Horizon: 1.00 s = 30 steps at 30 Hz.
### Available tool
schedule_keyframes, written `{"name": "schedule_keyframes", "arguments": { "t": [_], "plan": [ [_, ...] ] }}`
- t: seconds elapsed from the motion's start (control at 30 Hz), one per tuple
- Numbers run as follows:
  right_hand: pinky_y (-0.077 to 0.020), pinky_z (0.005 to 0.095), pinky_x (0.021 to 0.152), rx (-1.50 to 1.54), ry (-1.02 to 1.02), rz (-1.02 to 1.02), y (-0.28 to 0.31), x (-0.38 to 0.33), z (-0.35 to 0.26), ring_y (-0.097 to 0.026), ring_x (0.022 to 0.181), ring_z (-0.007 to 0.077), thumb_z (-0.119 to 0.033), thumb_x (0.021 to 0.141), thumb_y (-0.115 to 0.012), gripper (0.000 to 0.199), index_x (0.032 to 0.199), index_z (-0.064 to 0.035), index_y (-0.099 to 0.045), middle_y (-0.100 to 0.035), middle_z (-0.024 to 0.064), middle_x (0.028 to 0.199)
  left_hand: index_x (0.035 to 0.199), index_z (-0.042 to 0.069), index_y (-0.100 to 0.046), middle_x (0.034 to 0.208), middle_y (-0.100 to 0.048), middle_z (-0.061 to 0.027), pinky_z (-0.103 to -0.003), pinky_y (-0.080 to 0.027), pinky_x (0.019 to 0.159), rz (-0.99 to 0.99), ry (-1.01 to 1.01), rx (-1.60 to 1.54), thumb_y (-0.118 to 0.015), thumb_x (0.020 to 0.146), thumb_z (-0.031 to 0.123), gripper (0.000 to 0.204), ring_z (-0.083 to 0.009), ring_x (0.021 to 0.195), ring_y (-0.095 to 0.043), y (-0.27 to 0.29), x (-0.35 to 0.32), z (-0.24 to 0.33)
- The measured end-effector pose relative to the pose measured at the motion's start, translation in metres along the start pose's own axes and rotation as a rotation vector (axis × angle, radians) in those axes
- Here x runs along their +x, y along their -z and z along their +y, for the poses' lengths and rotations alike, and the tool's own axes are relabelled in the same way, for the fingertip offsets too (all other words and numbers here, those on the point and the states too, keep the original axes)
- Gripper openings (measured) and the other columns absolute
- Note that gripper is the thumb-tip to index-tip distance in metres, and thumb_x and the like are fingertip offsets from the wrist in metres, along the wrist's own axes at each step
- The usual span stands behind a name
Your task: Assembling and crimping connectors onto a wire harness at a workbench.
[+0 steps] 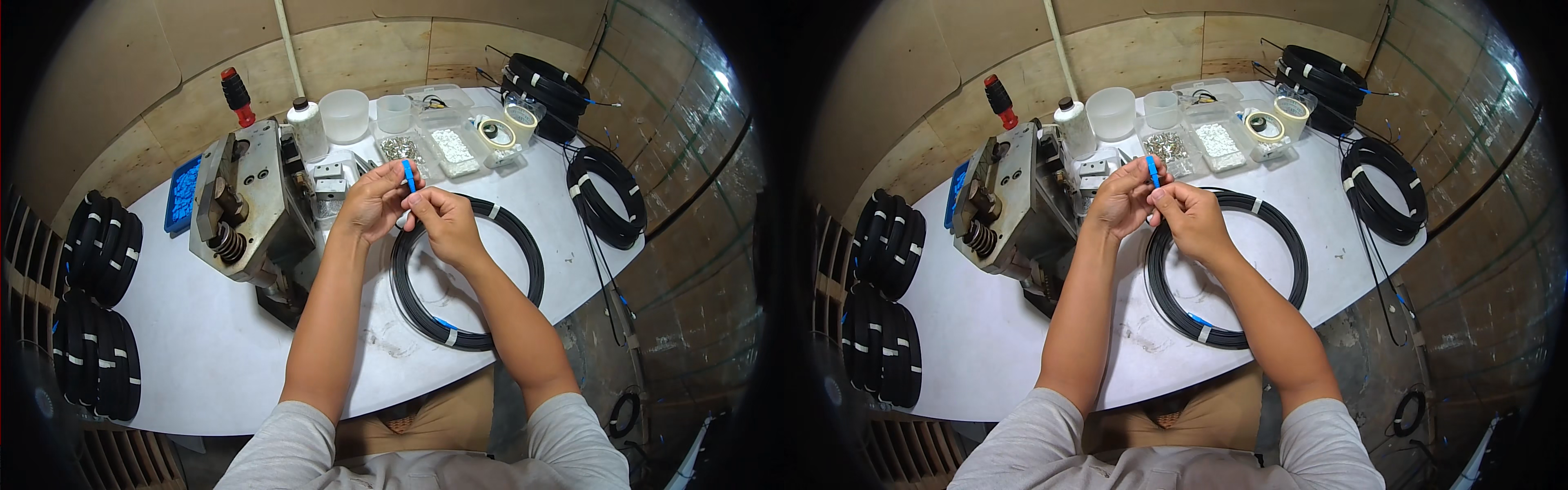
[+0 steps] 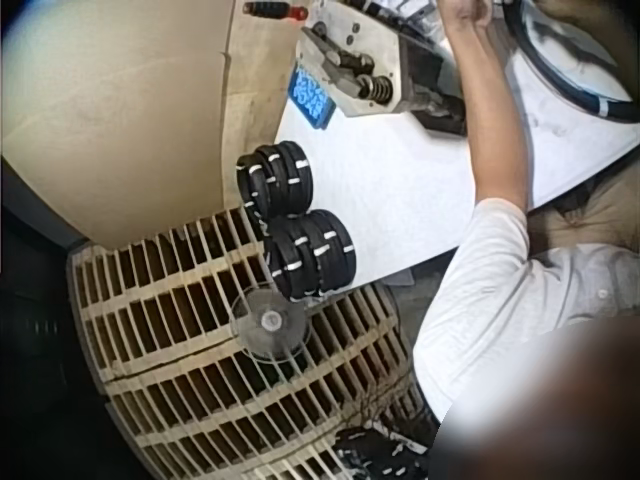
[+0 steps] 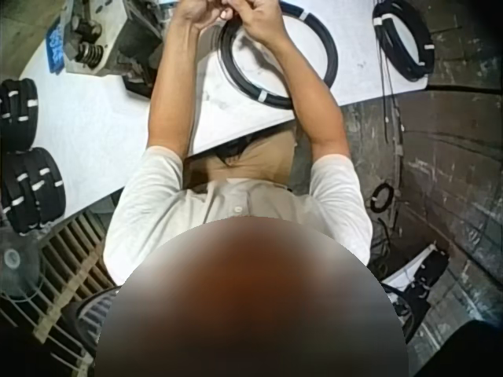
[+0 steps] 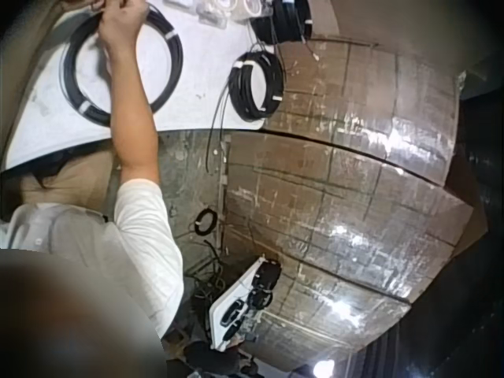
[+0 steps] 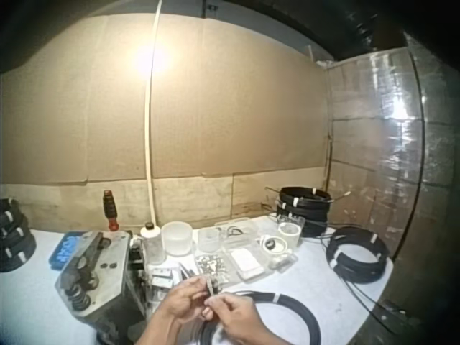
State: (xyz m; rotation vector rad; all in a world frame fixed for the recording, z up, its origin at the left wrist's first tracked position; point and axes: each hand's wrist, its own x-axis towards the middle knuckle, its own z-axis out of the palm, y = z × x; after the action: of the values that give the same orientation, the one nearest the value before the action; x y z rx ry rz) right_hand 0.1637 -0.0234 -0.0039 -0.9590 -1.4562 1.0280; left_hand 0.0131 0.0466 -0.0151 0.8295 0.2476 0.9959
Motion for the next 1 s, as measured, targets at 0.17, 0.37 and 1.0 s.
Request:
{"name": "schedule_keyframes", "arguments": {
  "t": [0.17,0.37,1.0],
  "plan": [
    [-0.0441,0.0229,0.066,-0.001,0.018,0.006,-0.001,-0.001,0.001,-0.056,0.069,0.0079,-0.021,0.101,-0.056,0.026,0.093,0.0006,-0.068,-0.064,0.0032,0.073,0.111,0.002,-0.061,0.102,-0.064,-0.0099,-0.034,-0.054,0.086,-0.028,0.007,-0.028,-0.062,0.096,0.025,0.028,-0.0236,0.102,-0.063,0.002,0.0,-0.001],
    [-0.0441,0.0233,0.066,-0.038,0.016,0.018,-0.001,-0.002,0.001,-0.056,0.068,0.0078,-0.019,0.101,-0.056,0.024,0.092,0.0001,-0.067,-0.063,0.0027,0.072,0.112,0.001,-0.061,0.108,-0.066,-0.019,-0.031,-0.056,0.072,-0.057,0.012,0.005,-0.061,0.097,0.027,0.03,-0.0227,0.091,-0.066,0.0,0.001,-0.003],
    [-0.041,0.022,0.06,0.004,0.041,0.116,0.0,-0.003,0.0,-0.051,0.063,0.0058,-0.017,0.1,-0.056,0.022,0.09,-0.0002,-0.066,-0.059,0.0008,0.068,0.109,0.001,-0.062,0.111,-0.066,-0.0185,-0.029,-0.053,0.053,-0.046,0.051,0.031,-0.058,0.099,0.027,0.028,-0.0171,0.073,-0.063,-0.012,0.004,-0.009]
  ]
}}
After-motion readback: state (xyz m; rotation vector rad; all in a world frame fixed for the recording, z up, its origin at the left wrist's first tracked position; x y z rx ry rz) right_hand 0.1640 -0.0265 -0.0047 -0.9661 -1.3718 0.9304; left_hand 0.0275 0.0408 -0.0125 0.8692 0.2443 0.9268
